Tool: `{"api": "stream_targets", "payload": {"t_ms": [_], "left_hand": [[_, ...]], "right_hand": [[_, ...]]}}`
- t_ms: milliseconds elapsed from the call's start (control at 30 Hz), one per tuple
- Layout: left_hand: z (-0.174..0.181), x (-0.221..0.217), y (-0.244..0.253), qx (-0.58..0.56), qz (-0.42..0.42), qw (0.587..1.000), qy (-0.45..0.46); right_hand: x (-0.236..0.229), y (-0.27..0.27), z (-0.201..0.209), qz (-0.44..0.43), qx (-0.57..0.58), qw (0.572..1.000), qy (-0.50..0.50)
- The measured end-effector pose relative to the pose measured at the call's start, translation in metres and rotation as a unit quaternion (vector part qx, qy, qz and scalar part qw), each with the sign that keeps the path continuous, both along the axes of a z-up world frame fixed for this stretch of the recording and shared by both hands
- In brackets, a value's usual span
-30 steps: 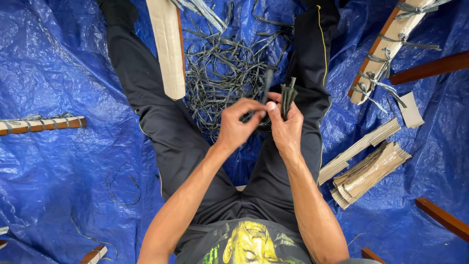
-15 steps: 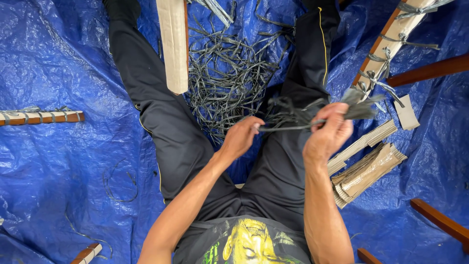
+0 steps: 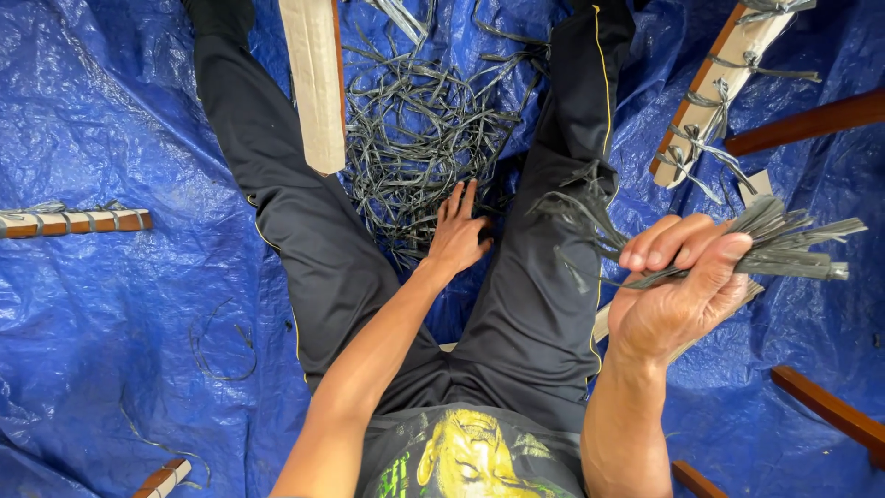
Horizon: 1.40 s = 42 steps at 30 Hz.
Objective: The recorder is sitting on a tarp on the floor, sorting and bundling several black wires alongside cardboard packaging pieces.
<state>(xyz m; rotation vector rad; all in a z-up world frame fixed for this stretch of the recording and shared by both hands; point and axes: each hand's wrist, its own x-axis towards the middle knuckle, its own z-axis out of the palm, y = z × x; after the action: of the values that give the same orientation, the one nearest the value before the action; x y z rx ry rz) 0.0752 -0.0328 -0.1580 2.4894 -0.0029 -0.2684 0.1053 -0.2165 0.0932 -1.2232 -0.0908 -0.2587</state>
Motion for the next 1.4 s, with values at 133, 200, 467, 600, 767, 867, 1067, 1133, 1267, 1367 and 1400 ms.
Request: {"api": "stream_targets", "payload": {"t_ms": [133, 200, 467, 600, 767, 867, 1067, 1133, 1267, 1367, 1400], "left_hand": [[-0.055, 0.004, 0.004, 0.091, -0.036, 0.994, 0.043], [-0.093, 0.0, 0.014, 0.067, -0.044, 0.997, 0.008], [-0.023, 0.012, 0.099, 0.033, 0.194, 0.978, -0.067], [0.035, 0.011, 0.09, 0.16, 0.202, 0.946, -0.196], [-0.009, 0.013, 0.012, -0.047, 0.004, 0.995, -0.087], [-0.027, 0.029, -0.024, -0.049, -0.057, 0.997, -0.018], [-0.091, 0.041, -0.039, -0.05, -0.03, 0.987, 0.153], [-0.077, 0.034, -0.018, -0.069, -0.027, 0.985, 0.155], [-0.016, 0.023, 0.046, -0.284, 0.156, 0.945, -0.03], [0.031, 0.012, 0.083, -0.269, 0.248, 0.929, -0.056], [0.047, 0.006, 0.093, -0.222, 0.281, 0.932, -0.052]], "right_hand": [[-0.004, -0.003, -0.003, 0.013, -0.012, 1.0, 0.004], [-0.005, -0.005, -0.005, 0.012, -0.02, 1.0, 0.009], [-0.004, -0.008, -0.013, 0.006, 0.0, 0.999, 0.041], [-0.003, -0.006, -0.013, 0.004, 0.002, 0.999, 0.046], [0.002, -0.01, -0.018, 0.008, -0.009, 0.999, 0.035], [0.002, -0.01, -0.015, 0.009, -0.018, 0.999, 0.035], [0.012, -0.017, -0.02, 0.006, -0.026, 0.999, 0.048], [0.012, -0.021, -0.025, -0.001, -0.021, 0.998, 0.054], [0.015, -0.015, -0.024, 0.001, -0.005, 0.997, 0.074], [0.016, 0.002, -0.022, 0.024, 0.0, 0.994, 0.104], [0.016, 0.009, -0.022, 0.039, 0.003, 0.991, 0.126]]}}
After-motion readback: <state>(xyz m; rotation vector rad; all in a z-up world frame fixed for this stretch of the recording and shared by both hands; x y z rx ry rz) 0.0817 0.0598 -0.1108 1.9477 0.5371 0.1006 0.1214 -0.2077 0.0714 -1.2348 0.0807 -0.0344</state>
